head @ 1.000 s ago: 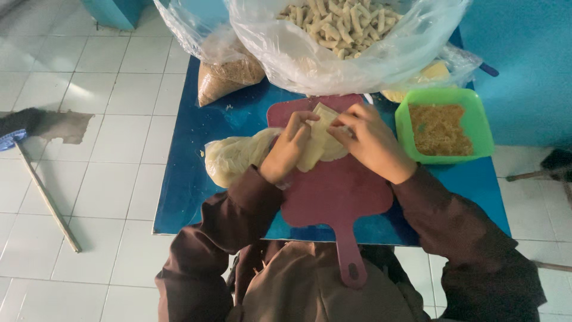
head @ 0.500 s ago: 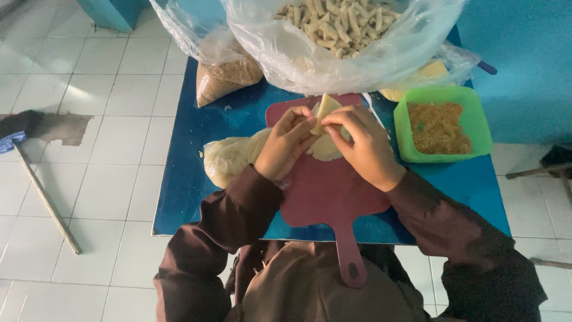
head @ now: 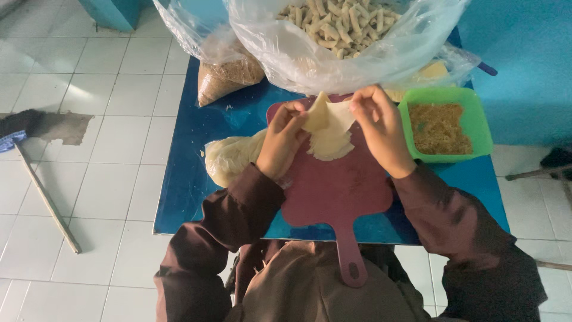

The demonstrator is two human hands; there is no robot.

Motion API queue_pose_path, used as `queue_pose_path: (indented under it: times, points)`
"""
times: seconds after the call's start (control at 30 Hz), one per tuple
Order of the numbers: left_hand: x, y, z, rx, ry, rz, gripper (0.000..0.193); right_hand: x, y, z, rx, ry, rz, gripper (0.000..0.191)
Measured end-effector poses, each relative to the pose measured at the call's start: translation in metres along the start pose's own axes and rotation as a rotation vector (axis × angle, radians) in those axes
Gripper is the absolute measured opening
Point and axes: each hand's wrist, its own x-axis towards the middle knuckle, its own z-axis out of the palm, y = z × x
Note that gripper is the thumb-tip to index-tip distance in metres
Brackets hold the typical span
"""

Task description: The person folds square dough wrappers on a red cutting board, adding filling from a green container with a spoon and folding the dough over into filled parcels, working one wrapper at a time at a low table.

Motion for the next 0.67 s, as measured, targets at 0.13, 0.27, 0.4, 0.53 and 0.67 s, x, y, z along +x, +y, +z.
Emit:
queue_pose_path:
  times: [0.13, 0.27, 0.4, 0.53, 0.67]
  points:
    - [0.005, 0.002, -0.013, -0.067, 0.093, -0.057, 0.016, 0.009, 0.003, -0.011, 0.32, 0.018, 0.134, 0.006]
    - [0.001, 0.002, -0.016, 0.044, -0.078, -0.296, 0.036, -0.001, -0.009, -0.007, -0.164, 0.0, -0.141, 0.012]
    - [-0.005, -0.009, -0.004, 0.227, -0.046, -0.365, 0.046, -0.008, -0.023, 0.003, -0.602, -0.246, -0.43, 0.012]
    - [-0.001, -0.011, -0.003, 0.634, -0.204, 0.047, 0.024, -0.008, -0.024, 0.006, -0.52, -0.168, -0.366, 0.009]
    - [-0.002, -0.013, -0.006, 0.672, -0.159, 0.035, 0.027, 0.006, -0.017, -0.005, -0.06, -0.297, 0.164, 0.02]
